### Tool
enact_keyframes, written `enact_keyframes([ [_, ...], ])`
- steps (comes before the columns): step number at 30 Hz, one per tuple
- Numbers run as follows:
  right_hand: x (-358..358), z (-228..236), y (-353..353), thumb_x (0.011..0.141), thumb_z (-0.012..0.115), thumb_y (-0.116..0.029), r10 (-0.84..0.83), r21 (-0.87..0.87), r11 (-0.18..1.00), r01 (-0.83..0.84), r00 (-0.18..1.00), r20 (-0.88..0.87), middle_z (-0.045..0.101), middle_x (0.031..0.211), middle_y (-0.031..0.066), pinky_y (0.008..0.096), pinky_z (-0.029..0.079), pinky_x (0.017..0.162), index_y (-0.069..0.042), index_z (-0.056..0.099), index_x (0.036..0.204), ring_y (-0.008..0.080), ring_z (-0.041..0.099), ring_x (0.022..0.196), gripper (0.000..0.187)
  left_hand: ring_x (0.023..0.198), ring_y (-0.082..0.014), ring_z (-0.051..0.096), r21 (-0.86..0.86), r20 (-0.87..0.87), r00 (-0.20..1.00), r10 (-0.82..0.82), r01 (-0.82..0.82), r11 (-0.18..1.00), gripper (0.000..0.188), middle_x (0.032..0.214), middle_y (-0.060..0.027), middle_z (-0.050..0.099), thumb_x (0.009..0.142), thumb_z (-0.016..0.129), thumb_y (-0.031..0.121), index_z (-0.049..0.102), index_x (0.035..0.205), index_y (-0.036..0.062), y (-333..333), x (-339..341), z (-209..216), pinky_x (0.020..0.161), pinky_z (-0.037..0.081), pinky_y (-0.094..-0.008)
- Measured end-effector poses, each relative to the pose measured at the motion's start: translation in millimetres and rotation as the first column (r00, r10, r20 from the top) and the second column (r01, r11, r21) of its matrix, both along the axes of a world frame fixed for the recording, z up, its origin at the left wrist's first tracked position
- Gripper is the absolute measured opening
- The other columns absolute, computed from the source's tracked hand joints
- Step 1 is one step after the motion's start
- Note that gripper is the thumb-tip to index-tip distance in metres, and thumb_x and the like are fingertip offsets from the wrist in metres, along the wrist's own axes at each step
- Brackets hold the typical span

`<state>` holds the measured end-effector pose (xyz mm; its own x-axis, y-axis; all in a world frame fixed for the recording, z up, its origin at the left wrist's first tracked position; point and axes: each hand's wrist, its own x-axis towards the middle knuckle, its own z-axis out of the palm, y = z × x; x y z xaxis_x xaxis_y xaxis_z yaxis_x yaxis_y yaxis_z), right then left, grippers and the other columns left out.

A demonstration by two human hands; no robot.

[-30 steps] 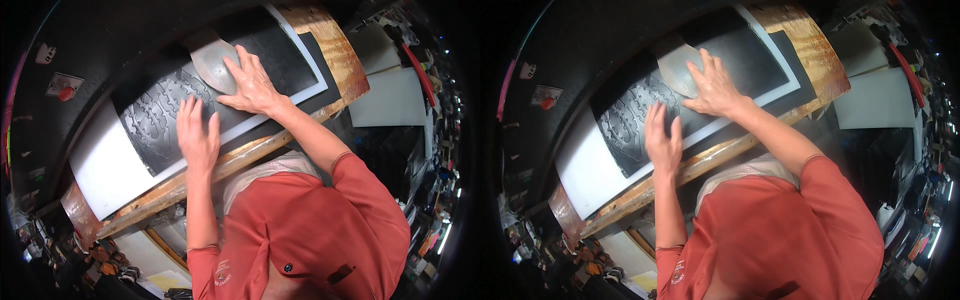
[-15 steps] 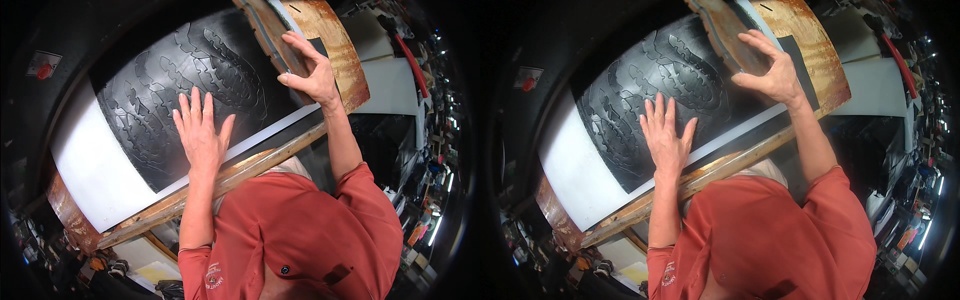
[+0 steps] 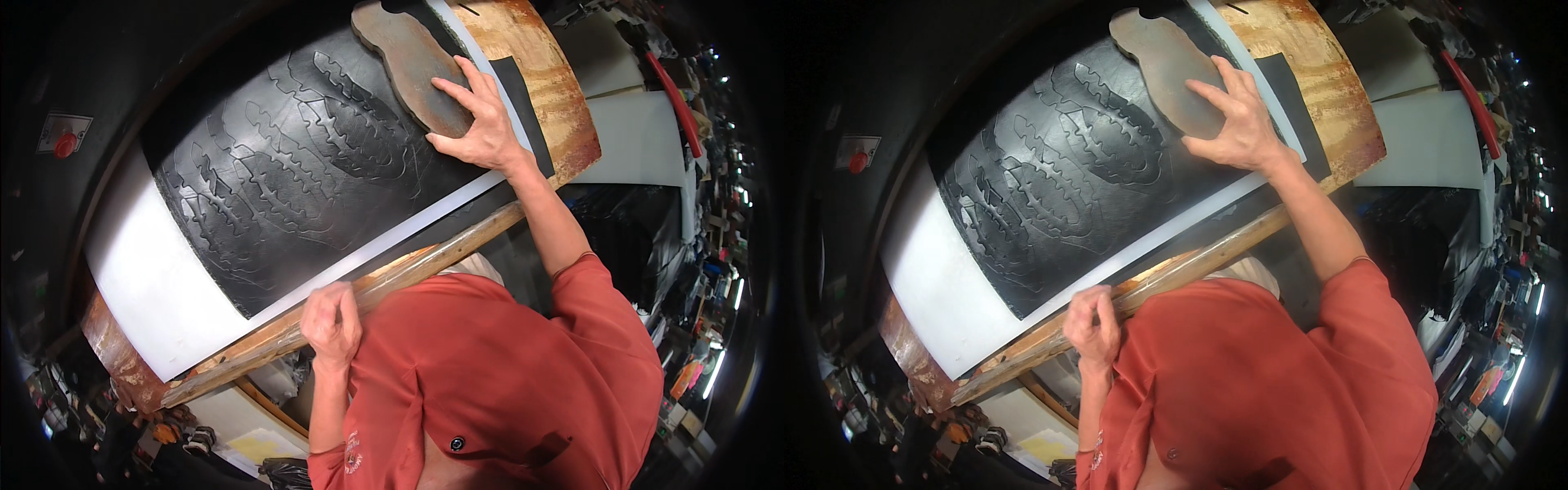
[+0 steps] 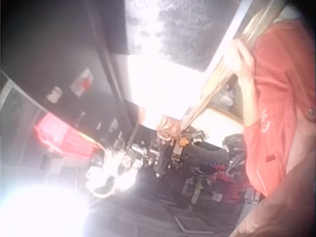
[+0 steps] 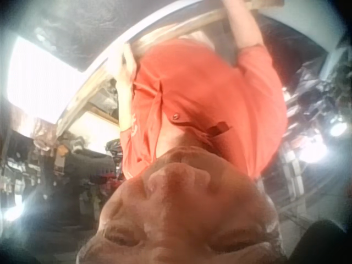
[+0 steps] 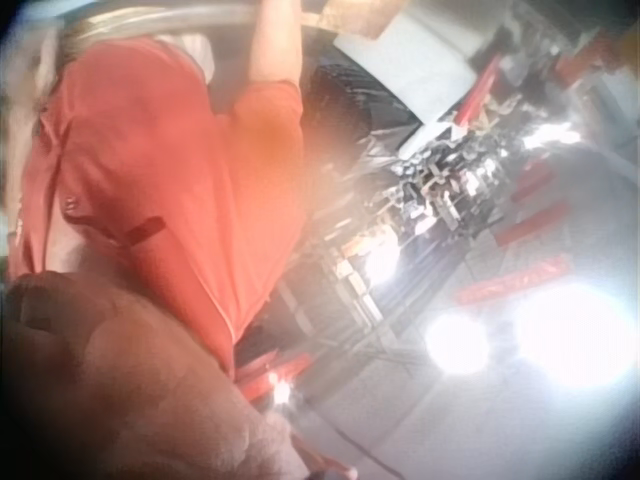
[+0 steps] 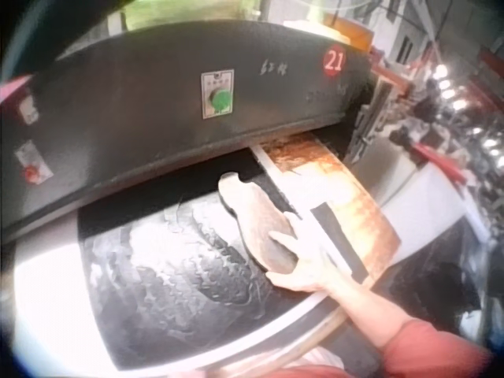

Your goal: The person cleans a stack of black rubber parts using a handheld torch, then places them in a black plastic bag. The person then uses a flat tool to scrape and smooth a large black rubber sheet on a workbench, repeatedly peeling off strips of material.

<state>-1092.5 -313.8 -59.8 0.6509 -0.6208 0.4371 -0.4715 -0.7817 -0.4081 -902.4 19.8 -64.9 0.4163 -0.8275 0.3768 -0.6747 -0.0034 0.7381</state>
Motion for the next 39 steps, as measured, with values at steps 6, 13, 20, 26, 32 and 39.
enact_keyframes([
  [6, 3.7, -2.1, -3.7, 0.065, 0.088, -0.031, 0.005, 0.004, 1.0, -0.005, 1.0, 0.006, 0.042, 0.158, 0.0314, 0.0503, 0.047, 0.113, -0.011, 0.069, 0.137, 0.0457, 0.048, 0.136, 0.078, 0.066, -0.0309, 0.064, 0.07, 0.231, 0.97, 0.081, -0.099, 0.993, 0.017, 0.078, -0.0101, 0.067, 0.086, 0.081, 0.0, 0.064, 0.087, 0.0038, 5.8, -15.5, -31.5, 0.06, 0.05, -0.0404],
  [13, 8.9, 8.2, -3.4, 0.073, 0.091, -0.032, 0.067, -0.138, 0.99, -0.035, 0.971, 0.23, 0.058, 0.144, 0.0214, 0.0476, 0.05, 0.108, -0.003, 0.068, 0.132, 0.0401, 0.056, 0.128, 0.07, 0.06, -0.0314, 0.06, 0.004, 0.323, 0.938, 0.124, -0.132, 0.991, 0.024, 0.071, -0.01, 0.061, 0.086, 0.082, 0.001, 0.059, 0.08, 0.0047, 5.7, -14.7, -32.2, 0.056, 0.047, -0.0432],
  [20, 26.8, 91.6, 10.5, 0.095, 0.075, -0.006, 0.28, -0.433, 0.9, -0.046, 0.823, 0.495, 0.065, 0.081, 0.0083, 0.0301, 0.052, 0.067, -0.001, 0.068, 0.091, 0.0196, 0.065, 0.073, 0.009, 0.059, -0.0348, 0.055, -0.133, 0.432, 0.874, 0.222, -0.182, 0.974, 0.029, 0.068, -0.0135, 0.053, 0.09, 0.079, 0.004, 0.053, 0.078, 0.0041, 15.4, -11.9, -42.6, 0.055, 0.044, -0.0458],
  [26, -46.2, 33.9, 69.5, 0.095, 0.073, -0.007, 0.209, -0.331, 0.939, -0.092, 0.918, 0.338, 0.062, 0.077, 0.0103, 0.0328, 0.05, 0.061, 0.0, 0.068, 0.089, 0.0215, 0.061, 0.064, 0.01, 0.071, -0.0345, 0.06, -0.247, 0.441, 0.852, 0.283, -0.188, 0.951, 0.025, 0.078, -0.0117, 0.058, 0.091, 0.078, 0.005, 0.054, 0.083, 0.0051, 22.1, -20.1, -53.6, 0.065, 0.047, -0.0445],
  [32, -75.5, -47.1, 99.1, 0.09, 0.077, -0.009, -0.016, -0.152, 0.986, 0.068, 0.946, 0.324, 0.057, 0.07, 0.0073, 0.0374, 0.049, 0.059, -0.004, 0.068, 0.083, 0.025, 0.06, 0.063, 0.012, 0.071, -0.0317, 0.06, -0.197, 0.44, 0.837, 0.327, -0.265, 0.944, 0.027, 0.077, -0.0106, 0.058, 0.092, 0.079, 0.01, 0.054, 0.081, 0.0058, 12.4, -17.2, -56.3, 0.066, 0.049, -0.0425],
  [39, -66.7, -44.2, 104.7, 0.09, 0.078, -0.016, -0.083, -0.073, 0.992, 0.106, 0.959, 0.27, 0.063, 0.073, 0.0058, 0.038, 0.051, 0.06, -0.008, 0.072, 0.083, 0.0252, 0.064, 0.063, 0.012, 0.07, -0.0329, 0.06, -0.212, 0.416, 0.845, 0.337, -0.271, 0.939, 0.03, 0.075, -0.0111, 0.057, 0.093, 0.078, 0.012, 0.054, 0.077, 0.0048, 10.7, -16.7, -47.6, 0.066, 0.049, -0.0442],
])
